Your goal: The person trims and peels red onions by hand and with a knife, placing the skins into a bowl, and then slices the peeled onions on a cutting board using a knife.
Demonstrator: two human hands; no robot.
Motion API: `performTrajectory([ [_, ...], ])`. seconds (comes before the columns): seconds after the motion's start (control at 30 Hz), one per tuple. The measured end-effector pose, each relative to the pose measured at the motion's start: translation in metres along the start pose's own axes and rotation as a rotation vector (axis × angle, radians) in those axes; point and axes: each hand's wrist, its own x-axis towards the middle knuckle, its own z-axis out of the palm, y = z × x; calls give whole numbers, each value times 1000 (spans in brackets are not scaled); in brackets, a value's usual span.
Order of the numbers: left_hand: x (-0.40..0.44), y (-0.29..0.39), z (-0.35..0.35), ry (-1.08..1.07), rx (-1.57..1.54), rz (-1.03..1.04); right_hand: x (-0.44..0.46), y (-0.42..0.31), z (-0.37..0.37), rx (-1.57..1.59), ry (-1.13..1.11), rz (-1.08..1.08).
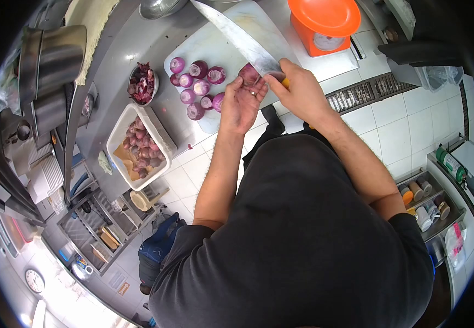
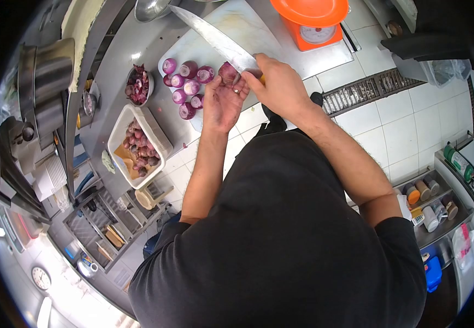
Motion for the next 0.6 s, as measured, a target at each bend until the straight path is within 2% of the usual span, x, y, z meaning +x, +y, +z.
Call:
performTrajectory([
  [0.13,-7,-3,13,14,-12,6,-2,-5,-5,-13,-16,55],
  [0.23,-7,-5,8,-48,-28,6,-3,-4,-7,-29,8,24],
  [0.43,-12,-9,19,-38,-41,14,-3,-7,-8,-127,71,33],
  [0.6,-13,-10,19,-101,-75,19,-5,0,-3,-27,97,32],
])
